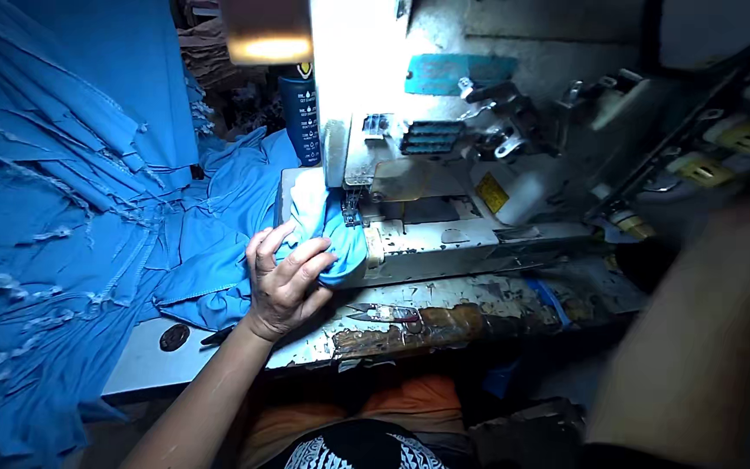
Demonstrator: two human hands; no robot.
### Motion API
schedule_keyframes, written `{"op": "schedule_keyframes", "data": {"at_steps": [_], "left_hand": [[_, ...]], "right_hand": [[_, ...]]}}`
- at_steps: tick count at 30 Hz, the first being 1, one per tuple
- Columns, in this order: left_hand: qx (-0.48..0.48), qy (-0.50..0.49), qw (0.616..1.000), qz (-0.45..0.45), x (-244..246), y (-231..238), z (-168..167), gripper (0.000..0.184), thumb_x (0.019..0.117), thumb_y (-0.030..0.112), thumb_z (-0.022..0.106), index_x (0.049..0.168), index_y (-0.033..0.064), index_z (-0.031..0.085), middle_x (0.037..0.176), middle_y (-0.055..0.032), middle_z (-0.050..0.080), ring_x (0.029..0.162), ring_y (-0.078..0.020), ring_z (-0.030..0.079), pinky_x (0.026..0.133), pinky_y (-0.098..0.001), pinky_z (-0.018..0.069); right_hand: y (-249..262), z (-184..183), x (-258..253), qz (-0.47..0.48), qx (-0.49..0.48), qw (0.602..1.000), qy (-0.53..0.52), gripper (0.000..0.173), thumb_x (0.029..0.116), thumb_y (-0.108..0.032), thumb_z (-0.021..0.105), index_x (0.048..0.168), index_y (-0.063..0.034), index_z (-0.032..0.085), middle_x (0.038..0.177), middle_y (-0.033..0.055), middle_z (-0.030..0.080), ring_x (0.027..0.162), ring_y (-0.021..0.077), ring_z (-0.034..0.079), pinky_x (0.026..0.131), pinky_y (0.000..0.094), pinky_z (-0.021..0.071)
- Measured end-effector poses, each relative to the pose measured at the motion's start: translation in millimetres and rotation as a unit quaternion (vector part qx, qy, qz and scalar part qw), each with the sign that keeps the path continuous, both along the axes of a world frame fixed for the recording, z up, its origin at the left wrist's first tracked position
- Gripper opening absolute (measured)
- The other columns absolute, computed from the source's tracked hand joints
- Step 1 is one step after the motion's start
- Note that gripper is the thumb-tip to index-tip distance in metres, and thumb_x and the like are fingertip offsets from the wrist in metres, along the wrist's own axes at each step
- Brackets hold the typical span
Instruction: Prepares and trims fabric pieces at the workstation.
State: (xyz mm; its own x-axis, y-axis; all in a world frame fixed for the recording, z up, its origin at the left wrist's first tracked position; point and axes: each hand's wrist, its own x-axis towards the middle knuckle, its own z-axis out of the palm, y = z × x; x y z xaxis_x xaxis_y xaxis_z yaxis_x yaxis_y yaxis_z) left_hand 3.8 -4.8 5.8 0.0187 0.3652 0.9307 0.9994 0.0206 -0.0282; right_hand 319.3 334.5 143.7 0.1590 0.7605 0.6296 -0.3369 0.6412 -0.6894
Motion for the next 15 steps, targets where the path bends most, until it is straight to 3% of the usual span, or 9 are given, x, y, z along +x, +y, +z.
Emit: {"op": "schedule_keyframes", "data": {"at_steps": [2,3,5,6,8,9,11,12,15], "left_hand": [[-0.042,-0.049,0.997,0.045,6.9,-4.1,22.9,0.029,0.0995,0.035,0.057,0.115,0.0168,0.074,0.127,-0.0037,0.070,0.137,-0.0320,0.048,0.117,-0.0534,0.0236],[-0.082,-0.064,0.991,0.081,9.8,-5.5,41.1,0.031,0.0968,0.030,0.056,0.117,0.0147,0.075,0.127,-0.0052,0.071,0.136,-0.0358,0.049,0.115,-0.0585,0.0250],[-0.202,-0.059,0.965,0.155,14.6,-4.6,79.6,0.034,0.0895,0.021,0.058,0.118,0.0131,0.075,0.127,-0.0062,0.071,0.139,-0.0445,0.045,0.111,-0.0705,0.0238],[-0.256,-0.047,0.948,0.186,15.1,0.3,93.7,0.031,0.0877,0.018,0.061,0.115,0.0142,0.076,0.124,-0.0054,0.072,0.139,-0.0463,0.045,0.110,-0.0743,0.0218],[-0.315,-0.032,0.923,0.218,7.8,19.5,110.1,0.020,0.0822,0.007,0.070,0.099,0.0130,0.078,0.107,-0.0069,0.075,0.134,-0.0471,0.049,0.111,-0.0768,0.0185],[-0.325,-0.034,0.917,0.230,-1.9,32.5,114.1,0.013,0.0804,0.004,0.073,0.091,0.0106,0.077,0.099,-0.0094,0.075,0.129,-0.0464,0.053,0.112,-0.0756,0.0179],[-0.331,-0.066,0.908,0.249,-32.8,57.6,118.8,0.005,0.0835,0.006,0.073,0.088,0.0031,0.073,0.098,-0.0169,0.073,0.123,-0.0477,0.055,0.114,-0.0752,0.0151],[-0.321,-0.085,0.906,0.263,-52.4,66.6,120.1,0.010,0.0882,0.009,0.069,0.091,0.0003,0.073,0.101,-0.0200,0.072,0.122,-0.0492,0.055,0.114,-0.0757,0.0148],[-0.201,-0.127,0.927,0.289,-85.3,50.9,120.7,0.023,0.0958,0.013,0.057,0.110,0.0029,0.072,0.116,-0.0200,0.071,0.127,-0.0468,0.053,0.114,-0.0702,0.0196]], "right_hand": [[-82.3,-44.0,-15.3,-0.008,0.072,0.995,-0.072,0.020,0.1058,-0.015,0.045,0.097,-0.0125,0.063,0.084,-0.0105,0.066,0.078,0.0008,0.063,0.077,0.0227,0.0545],[-117.7,-73.7,-26.5,0.023,0.122,0.981,-0.146,0.022,0.1028,-0.018,0.055,0.088,-0.0180,0.070,0.081,-0.0137,0.071,0.075,-0.0034,0.067,0.072,0.0180,0.0573],[-173.4,-128.9,-55.9,0.085,0.205,0.921,-0.319,0.018,0.0998,-0.025,0.064,0.094,-0.0139,0.077,0.089,-0.0040,0.075,0.087,0.0014,0.070,0.082,0.0197,0.0576],[-190.6,-150.4,-71.1,0.109,0.240,0.880,-0.395,0.019,0.0983,-0.022,0.064,0.107,-0.0133,0.079,0.096,0.0024,0.077,0.094,0.0118,0.072,0.085,0.0294,0.0586],[-208.3,-173.2,-94.4,0.135,0.296,0.792,-0.517,0.037,0.0941,-0.016,0.059,0.128,-0.0154,0.072,0.101,0.0094,0.074,0.103,0.0297,0.069,0.094,0.0472,0.0551],[-210.0,-177.3,-102.4,0.131,0.317,0.774,-0.533,0.039,0.0919,-0.016,0.058,0.128,-0.0184,0.073,0.095,0.0088,0.072,0.098,0.0312,0.068,0.091,0.0488,0.0536],[-207.5,-175.9,-110.1,0.134,0.335,0.760,-0.541,0.038,0.0914,-0.013,0.061,0.126,-0.0201,0.074,0.089,0.0083,0.069,0.091,0.0302,0.067,0.087,0.0461,0.0548],[-205.6,-174.5,-111.1,0.138,0.338,0.762,-0.534,0.035,0.0928,-0.012,0.061,0.125,-0.0189,0.074,0.088,0.0085,0.068,0.089,0.0290,0.067,0.085,0.0441,0.0562],[-193.4,-167.6,-105.6,0.154,0.325,0.819,-0.447,0.032,0.1010,-0.014,0.053,0.126,-0.0107,0.072,0.091,0.0100,0.074,0.078,0.0217,0.071,0.073,0.0348,0.0601]]}}
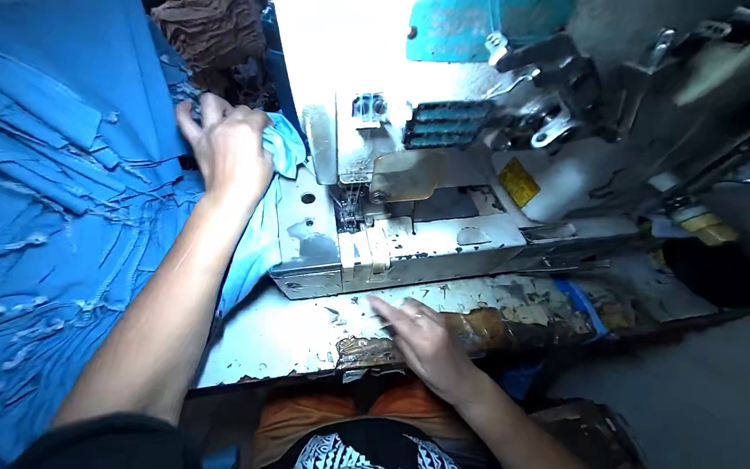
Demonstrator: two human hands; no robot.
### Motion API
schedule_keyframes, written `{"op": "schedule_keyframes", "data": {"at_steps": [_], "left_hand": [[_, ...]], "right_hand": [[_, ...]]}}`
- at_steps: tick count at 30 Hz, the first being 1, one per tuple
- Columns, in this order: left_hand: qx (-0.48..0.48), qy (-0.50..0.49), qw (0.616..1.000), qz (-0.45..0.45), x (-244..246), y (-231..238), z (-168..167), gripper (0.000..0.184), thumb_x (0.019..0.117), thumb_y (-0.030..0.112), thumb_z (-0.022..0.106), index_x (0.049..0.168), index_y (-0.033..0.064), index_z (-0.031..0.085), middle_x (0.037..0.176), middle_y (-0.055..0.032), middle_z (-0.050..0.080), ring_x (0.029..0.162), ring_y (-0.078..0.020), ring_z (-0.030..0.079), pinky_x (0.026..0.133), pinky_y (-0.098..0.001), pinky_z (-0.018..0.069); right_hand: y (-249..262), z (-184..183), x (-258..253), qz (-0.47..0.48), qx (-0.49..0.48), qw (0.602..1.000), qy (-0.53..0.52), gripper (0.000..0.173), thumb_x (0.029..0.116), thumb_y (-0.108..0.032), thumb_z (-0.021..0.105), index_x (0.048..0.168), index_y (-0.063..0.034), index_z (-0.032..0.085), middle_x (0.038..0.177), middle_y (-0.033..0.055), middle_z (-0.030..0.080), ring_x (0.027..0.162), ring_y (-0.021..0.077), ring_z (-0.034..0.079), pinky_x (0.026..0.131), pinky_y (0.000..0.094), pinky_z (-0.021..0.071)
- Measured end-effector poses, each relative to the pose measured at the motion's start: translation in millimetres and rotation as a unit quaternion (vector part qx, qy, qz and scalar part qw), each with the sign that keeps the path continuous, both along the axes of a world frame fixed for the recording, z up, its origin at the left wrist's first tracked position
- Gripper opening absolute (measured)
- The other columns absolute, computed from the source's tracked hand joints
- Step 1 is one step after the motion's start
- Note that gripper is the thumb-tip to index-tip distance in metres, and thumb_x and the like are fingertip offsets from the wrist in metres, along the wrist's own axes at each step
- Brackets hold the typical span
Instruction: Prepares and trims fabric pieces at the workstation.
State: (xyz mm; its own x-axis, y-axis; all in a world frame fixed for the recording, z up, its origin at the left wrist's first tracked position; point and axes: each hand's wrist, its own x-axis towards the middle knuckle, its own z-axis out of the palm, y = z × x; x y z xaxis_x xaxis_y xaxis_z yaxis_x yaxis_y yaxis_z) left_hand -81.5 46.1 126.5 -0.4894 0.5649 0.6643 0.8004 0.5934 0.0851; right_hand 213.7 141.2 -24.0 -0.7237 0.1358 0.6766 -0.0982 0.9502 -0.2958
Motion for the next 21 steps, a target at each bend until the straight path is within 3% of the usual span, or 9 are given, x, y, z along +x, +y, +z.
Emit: {"op": "schedule_keyframes", "data": {"at_steps": [2,4,7,10,13,15,18,19,21], "left_hand": [[0.135,0.068,0.987,-0.051,14.3,-34.1,-6.8,0.023,0.0982,0.018,0.053,0.109,0.0051,0.070,0.112,-0.0184,0.069,0.121,-0.0416,0.053,0.108,-0.0596,0.0272],[0.209,0.134,0.964,-0.095,40.2,-69.8,-26.7,0.020,0.0983,0.021,0.058,0.103,0.0042,0.067,0.105,-0.0179,0.065,0.113,-0.0357,0.054,0.102,-0.0481,0.0338],[0.230,0.187,0.946,-0.134,57.5,-94.4,-51.3,0.020,0.0971,0.025,0.060,0.101,0.0063,0.066,0.103,-0.0118,0.061,0.114,-0.0287,0.054,0.109,-0.0466,0.0337],[0.248,0.196,0.939,-0.138,56.7,-95.3,-59.2,0.016,0.0970,0.024,0.061,0.097,0.0082,0.065,0.099,-0.0094,0.061,0.113,-0.0265,0.055,0.110,-0.0465,0.0325],[0.265,0.180,0.937,-0.138,60.2,-100.2,-60.8,0.012,0.0955,0.020,0.062,0.097,0.0081,0.064,0.101,-0.0090,0.061,0.115,-0.0268,0.055,0.111,-0.0473,0.0328],[0.278,0.156,0.936,-0.149,62.6,-110.2,-56.1,0.013,0.0970,0.022,0.061,0.101,0.0095,0.061,0.105,-0.0067,0.060,0.117,-0.0234,0.054,0.112,-0.0446,0.0338],[0.208,0.048,0.936,-0.281,102.6,-129.9,-53.1,0.010,0.1018,0.022,0.055,0.099,0.0143,0.061,0.104,-0.0011,0.062,0.115,-0.0151,0.055,0.109,-0.0365,0.0372],[0.138,0.001,0.919,-0.369,119.4,-131.7,-52.6,0.015,0.1033,0.020,0.054,0.098,0.0169,0.067,0.104,0.0001,0.068,0.115,-0.0143,0.057,0.109,-0.0372,0.0365],[-0.014,-0.053,0.883,-0.467,136.0,-133.1,-51.1,0.023,0.1065,0.019,0.051,0.116,0.0219,0.072,0.126,-0.0004,0.070,0.134,-0.0191,0.054,0.120,-0.0493,0.0293]], "right_hand": [[2.8,17.4,10.1,-0.017,-0.017,0.999,0.043,0.044,0.1097,-0.036,0.042,0.134,-0.0090,0.066,0.087,0.0101,0.067,0.066,0.0170,0.064,0.057,0.0294,0.0537],[-1.3,44.1,17.0,-0.034,-0.007,0.999,0.037,0.065,0.1085,-0.057,0.028,0.138,-0.0135,0.066,0.082,0.0093,0.063,0.063,0.0164,0.058,0.052,0.0288,0.0456],[-10.8,85.5,-7.9,-0.079,0.080,0.992,0.050,0.042,0.1064,-0.042,0.049,0.128,-0.0164,0.075,0.077,0.0092,0.062,0.060,0.0221,0.057,0.048,0.0328,0.0397],[-26.8,113.3,-62.6,-0.112,0.144,0.983,0.017,0.029,0.0992,-0.025,0.060,0.117,-0.0092,0.077,0.096,0.0128,0.070,0.071,0.0279,0.067,0.050,0.0380,0.0480],[-30.3,115.4,-103.7,-0.070,0.136,0.988,-0.034,0.021,0.1009,-0.021,0.061,0.110,-0.0066,0.074,0.101,0.0131,0.069,0.066,0.0279,0.067,0.048,0.0406,0.0502],[-32.3,108.6,-82.9,-0.025,0.094,0.995,0.026,0.021,0.1016,-0.020,0.059,0.109,-0.0106,0.076,0.090,0.0070,0.067,0.062,0.0210,0.062,0.048,0.0358,0.0460],[-23.4,81.0,-22.0,-0.041,0.025,0.999,0.024,0.026,0.1040,-0.024,0.057,0.111,-0.0117,0.079,0.085,0.0062,0.072,0.068,0.0162,0.066,0.055,0.0310,0.0507],[-13.8,67.8,-10.5,-0.070,0.036,0.997,0.003,0.029,0.1038,-0.026,0.055,0.111,-0.0105,0.079,0.084,0.0092,0.070,0.066,0.0204,0.065,0.052,0.0345,0.0499],[5.0,41.8,8.1,-0.130,0.072,0.986,-0.078,0.035,0.0971,-0.030,0.054,0.114,-0.0094,0.077,0.091,0.0187,0.070,0.074,0.0375,0.070,0.058,0.0522,0.0542]]}}
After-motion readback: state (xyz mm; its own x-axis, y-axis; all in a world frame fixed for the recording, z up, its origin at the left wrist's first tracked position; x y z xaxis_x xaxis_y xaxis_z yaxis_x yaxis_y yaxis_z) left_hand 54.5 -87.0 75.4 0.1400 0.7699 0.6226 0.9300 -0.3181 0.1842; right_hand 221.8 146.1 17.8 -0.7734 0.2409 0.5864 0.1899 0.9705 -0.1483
